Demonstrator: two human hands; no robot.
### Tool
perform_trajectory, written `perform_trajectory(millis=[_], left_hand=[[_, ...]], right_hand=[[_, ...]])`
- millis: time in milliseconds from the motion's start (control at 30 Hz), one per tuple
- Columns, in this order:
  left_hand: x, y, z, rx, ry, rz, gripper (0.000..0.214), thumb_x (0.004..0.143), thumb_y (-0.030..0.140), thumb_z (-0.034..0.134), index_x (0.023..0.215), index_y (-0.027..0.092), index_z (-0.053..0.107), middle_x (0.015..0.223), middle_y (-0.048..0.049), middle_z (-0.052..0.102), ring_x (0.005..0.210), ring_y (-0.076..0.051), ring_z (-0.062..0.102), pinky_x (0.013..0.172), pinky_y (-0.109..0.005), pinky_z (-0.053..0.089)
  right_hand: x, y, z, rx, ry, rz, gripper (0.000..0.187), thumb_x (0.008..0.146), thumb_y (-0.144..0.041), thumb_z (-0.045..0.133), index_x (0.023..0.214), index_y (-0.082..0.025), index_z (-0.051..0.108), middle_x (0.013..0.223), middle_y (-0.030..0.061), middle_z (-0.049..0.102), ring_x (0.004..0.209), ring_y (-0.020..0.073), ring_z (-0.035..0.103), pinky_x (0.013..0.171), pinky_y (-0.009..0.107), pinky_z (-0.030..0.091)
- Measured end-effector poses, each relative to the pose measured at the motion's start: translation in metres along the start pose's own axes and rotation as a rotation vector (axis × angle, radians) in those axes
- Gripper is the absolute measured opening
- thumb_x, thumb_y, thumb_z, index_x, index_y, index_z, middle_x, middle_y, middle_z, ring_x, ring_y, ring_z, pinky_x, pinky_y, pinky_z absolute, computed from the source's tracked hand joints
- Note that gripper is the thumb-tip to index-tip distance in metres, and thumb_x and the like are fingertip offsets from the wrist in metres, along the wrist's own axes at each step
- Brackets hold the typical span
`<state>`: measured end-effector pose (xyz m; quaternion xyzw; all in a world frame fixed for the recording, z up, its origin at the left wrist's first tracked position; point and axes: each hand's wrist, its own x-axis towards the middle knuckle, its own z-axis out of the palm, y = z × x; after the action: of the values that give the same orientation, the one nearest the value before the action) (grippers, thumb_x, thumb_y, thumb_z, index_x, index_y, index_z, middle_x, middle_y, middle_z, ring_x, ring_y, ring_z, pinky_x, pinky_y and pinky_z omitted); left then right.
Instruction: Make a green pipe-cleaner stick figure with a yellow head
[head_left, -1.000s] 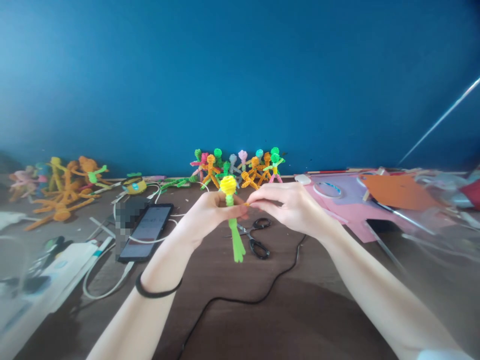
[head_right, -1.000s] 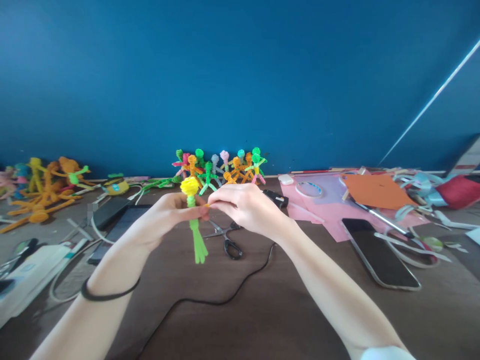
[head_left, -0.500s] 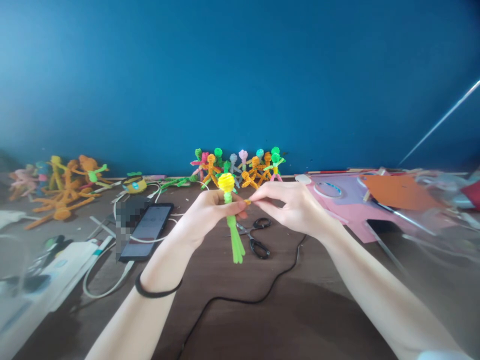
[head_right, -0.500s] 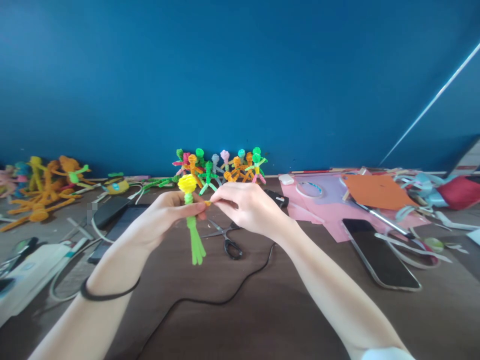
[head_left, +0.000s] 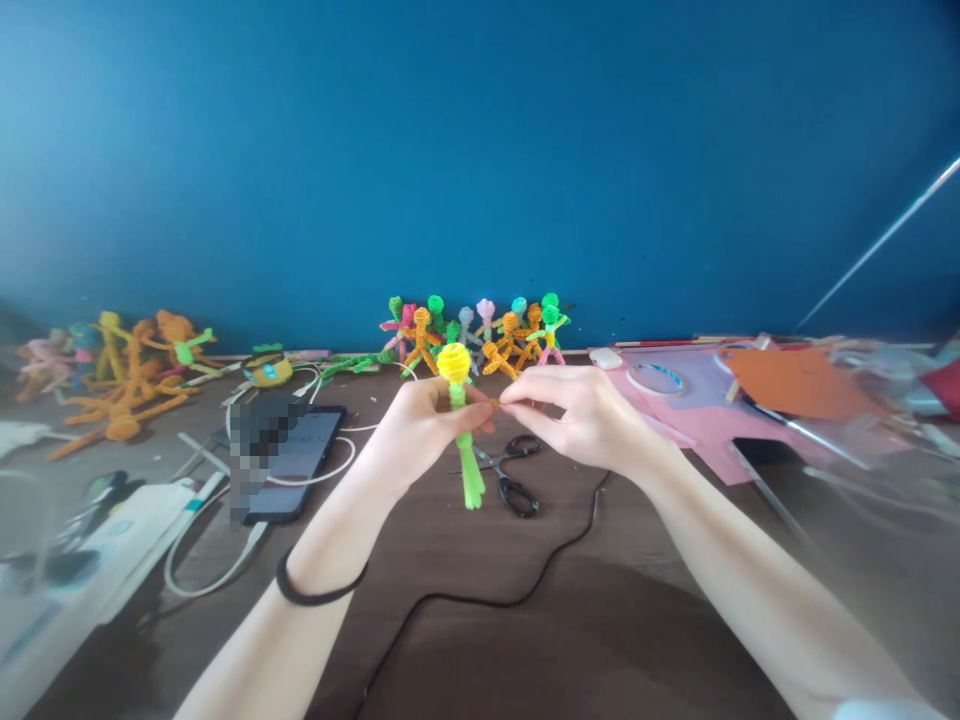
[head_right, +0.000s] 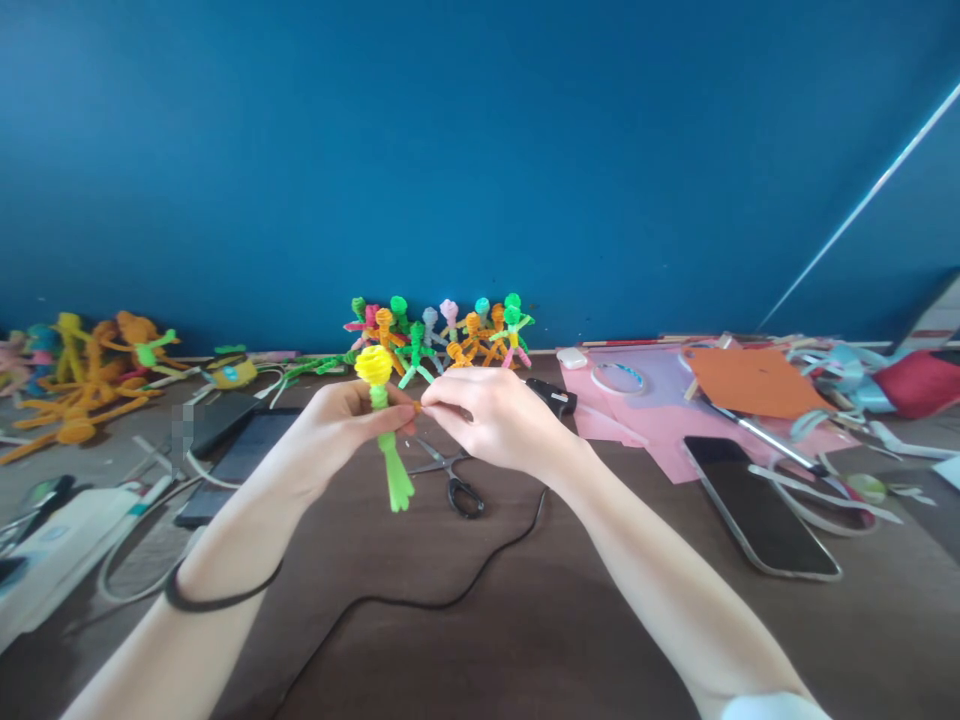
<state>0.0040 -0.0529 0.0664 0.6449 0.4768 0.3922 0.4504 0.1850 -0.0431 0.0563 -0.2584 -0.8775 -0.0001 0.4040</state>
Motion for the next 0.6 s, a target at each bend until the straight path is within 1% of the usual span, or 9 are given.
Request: perform_trajectory(millis=[200,300,467,600], left_hand=[[-0.0017,-0.0008,-0.0006,0.209,-0.005,0.080,0.018,0.070,0.034,0.062,0.073,0.016,0.065,0.067,0.0004,0.066,0.064,-0.015,0.060,0.061,-0.025,0.043],[-0.0023,-0.0006,-0.0027,0.297,-0.011,0.107,0.019,0.072,0.035,0.060,0.074,0.018,0.065,0.068,0.0012,0.067,0.065,-0.015,0.060,0.063,-0.025,0.042],[-0.0028,0.0000,-0.0063,0.389,-0.082,0.062,0.020,0.071,0.036,0.059,0.074,0.018,0.066,0.071,-0.0001,0.068,0.070,-0.018,0.061,0.067,-0.028,0.044],[-0.0023,0.0009,-0.0079,0.355,-0.188,0.025,0.021,0.072,0.035,0.057,0.075,0.017,0.066,0.070,-0.0012,0.068,0.070,-0.019,0.062,0.069,-0.029,0.046]], right_hand=[[0.0005,-0.0001,-0.0051,0.092,-0.065,0.139,0.012,0.080,-0.013,0.055,0.080,-0.015,0.066,0.078,0.0015,0.070,0.067,0.0110,0.062,0.063,0.020,0.045],[0.0014,-0.0006,-0.0071,0.127,-0.118,0.176,0.014,0.081,-0.012,0.054,0.080,-0.016,0.067,0.079,0.0013,0.070,0.067,0.0109,0.062,0.063,0.020,0.045],[0.0026,-0.0027,-0.0102,0.150,-0.243,0.152,0.019,0.082,-0.011,0.050,0.081,-0.016,0.068,0.077,0.0019,0.069,0.068,0.0114,0.062,0.064,0.021,0.044],[0.0017,-0.0024,-0.0104,0.182,-0.317,0.116,0.020,0.083,-0.011,0.048,0.083,-0.017,0.068,0.079,0.0017,0.069,0.068,0.0108,0.061,0.064,0.021,0.043]])
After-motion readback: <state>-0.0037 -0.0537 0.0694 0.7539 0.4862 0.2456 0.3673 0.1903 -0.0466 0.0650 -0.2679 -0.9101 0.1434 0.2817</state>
